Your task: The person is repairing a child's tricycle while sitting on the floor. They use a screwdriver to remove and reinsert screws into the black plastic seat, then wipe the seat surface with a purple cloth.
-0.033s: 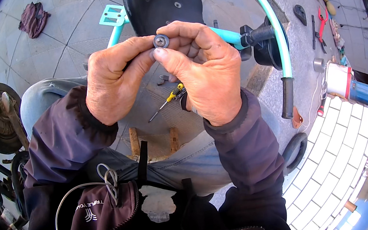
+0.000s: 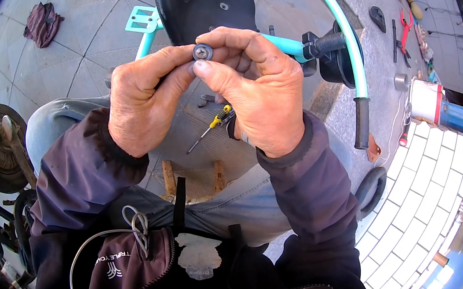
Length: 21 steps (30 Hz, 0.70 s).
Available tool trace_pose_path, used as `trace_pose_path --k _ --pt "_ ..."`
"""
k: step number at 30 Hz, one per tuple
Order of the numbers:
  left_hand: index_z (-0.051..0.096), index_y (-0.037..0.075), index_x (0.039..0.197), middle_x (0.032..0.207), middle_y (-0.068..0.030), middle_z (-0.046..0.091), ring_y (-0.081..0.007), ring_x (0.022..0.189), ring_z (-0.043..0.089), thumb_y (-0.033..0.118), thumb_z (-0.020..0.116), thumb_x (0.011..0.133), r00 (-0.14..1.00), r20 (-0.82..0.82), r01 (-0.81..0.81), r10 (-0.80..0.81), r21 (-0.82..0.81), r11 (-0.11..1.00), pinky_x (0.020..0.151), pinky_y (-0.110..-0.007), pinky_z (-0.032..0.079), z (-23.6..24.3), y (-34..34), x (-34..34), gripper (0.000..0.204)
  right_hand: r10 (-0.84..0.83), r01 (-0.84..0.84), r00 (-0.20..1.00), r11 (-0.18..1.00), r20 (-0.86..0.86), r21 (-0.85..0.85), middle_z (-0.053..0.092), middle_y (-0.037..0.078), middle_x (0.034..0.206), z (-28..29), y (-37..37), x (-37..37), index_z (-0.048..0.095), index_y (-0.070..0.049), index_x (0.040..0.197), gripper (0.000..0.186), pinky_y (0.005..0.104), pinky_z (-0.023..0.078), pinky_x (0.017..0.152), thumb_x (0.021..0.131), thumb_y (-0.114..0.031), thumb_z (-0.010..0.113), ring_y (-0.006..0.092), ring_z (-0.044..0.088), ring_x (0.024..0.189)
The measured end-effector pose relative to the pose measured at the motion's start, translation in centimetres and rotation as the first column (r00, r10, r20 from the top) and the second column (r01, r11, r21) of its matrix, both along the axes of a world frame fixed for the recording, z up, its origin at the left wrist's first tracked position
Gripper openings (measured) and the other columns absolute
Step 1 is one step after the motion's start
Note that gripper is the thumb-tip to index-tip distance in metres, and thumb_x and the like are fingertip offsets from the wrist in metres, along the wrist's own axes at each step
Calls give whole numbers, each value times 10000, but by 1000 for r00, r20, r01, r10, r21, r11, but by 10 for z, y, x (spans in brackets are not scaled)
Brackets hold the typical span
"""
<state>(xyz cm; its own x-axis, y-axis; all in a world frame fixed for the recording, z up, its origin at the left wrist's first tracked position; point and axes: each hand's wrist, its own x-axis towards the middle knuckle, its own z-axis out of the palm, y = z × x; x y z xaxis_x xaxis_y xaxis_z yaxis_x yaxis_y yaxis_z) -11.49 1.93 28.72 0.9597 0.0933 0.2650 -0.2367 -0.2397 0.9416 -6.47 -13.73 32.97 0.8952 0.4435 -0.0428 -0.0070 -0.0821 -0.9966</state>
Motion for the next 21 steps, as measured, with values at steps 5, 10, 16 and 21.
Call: trace_pose_path --k 5,10,16,21 --pt "660 -20 1080 859 -132 701 -140 782 673 47 621 917 1000 -29 -11 12 9 1000 703 -261 528 2 0 -2 181 10 0 993 996 -118 87 651 27 886 -3 1 -1 633 4 1108 242 184 468 578 871 -10 681 50 554 673" --pt "665 -19 1071 849 -143 694 -150 760 674 40 627 907 999 -9 -39 39 46 998 680 -266 526 2 1 -2 179 27 23 956 986 -291 165 649 44 895 -3 0 0 624 9 1106 233 193 476 576 880 -21 672 70 563 660" --pt "666 -19 1078 866 -154 696 -183 768 694 39 628 901 999 25 -50 47 146 988 675 -272 532 0 1 -1 190 34 23 939 987 -342 161 644 55 909 -3 2 1 607 1 1107 233 212 489 579 882 -21 663 89 573 666" --pt "664 -21 1083 883 -165 699 -201 800 707 44 630 901 996 76 -64 51 181 981 675 -274 536 0 1 -1 196 61 64 883 967 -465 249 641 60 916 -8 -4 5 609 -6 1107 218 223 495 576 891 -10 637 102 579 674"
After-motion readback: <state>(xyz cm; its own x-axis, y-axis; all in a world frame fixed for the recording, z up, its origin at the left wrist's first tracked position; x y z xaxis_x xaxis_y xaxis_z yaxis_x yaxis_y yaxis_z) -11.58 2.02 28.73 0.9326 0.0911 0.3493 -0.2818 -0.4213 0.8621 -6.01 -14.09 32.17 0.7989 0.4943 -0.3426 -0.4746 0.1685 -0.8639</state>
